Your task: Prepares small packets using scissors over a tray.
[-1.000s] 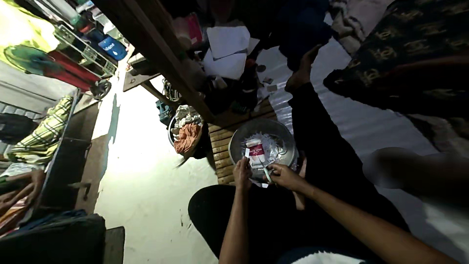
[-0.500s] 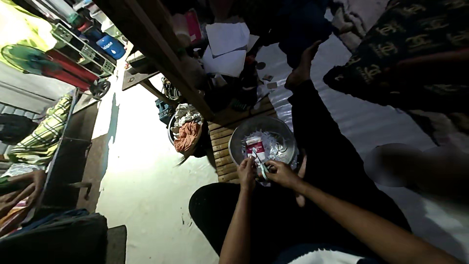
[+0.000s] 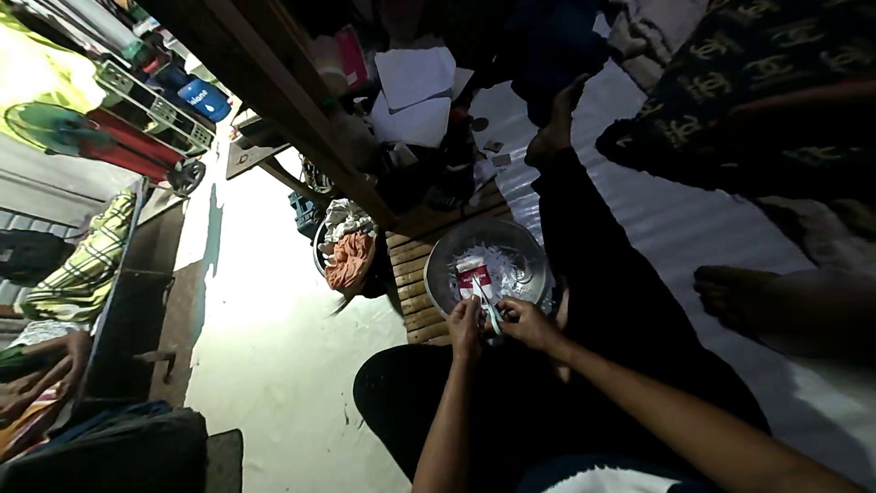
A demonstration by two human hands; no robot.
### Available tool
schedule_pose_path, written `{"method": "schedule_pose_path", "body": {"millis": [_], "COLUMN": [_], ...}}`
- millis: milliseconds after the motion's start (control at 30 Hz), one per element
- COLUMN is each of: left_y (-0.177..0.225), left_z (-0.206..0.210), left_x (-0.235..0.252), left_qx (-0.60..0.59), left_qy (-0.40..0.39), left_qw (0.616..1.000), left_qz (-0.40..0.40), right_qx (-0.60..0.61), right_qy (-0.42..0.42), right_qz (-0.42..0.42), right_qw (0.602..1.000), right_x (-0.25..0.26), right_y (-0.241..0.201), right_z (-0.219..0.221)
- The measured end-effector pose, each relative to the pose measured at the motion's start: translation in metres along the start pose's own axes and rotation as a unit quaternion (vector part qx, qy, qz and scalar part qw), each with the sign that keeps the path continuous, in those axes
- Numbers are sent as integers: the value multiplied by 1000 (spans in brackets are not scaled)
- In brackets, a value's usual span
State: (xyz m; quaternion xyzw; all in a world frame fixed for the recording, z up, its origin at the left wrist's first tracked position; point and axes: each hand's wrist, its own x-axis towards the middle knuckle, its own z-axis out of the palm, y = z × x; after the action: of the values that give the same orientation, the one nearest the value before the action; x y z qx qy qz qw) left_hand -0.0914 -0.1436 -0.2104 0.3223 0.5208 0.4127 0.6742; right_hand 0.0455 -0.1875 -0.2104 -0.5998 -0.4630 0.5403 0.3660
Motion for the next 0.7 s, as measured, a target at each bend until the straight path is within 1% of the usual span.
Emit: {"method": "schedule_pose_path", "body": {"millis": [333, 600, 700], "left_y": [-2, -3, -2], "left_z": [-3, -6, -8], "left_x": [2, 4, 5], "left_qx": [11, 0, 6], "left_qy": [-4, 4, 16], "left_qw": [1000, 1000, 1000], "left_qz": [27, 19, 9], "right_qx": [30, 10, 4], "right_qy": [8, 22, 12], "right_qz": [5, 1, 13], "right_qw": [999, 1000, 1000], "right_x": [-2, -2, -2], "right_y": [-1, -1, -2], "right_z": [1, -3, -6]}}
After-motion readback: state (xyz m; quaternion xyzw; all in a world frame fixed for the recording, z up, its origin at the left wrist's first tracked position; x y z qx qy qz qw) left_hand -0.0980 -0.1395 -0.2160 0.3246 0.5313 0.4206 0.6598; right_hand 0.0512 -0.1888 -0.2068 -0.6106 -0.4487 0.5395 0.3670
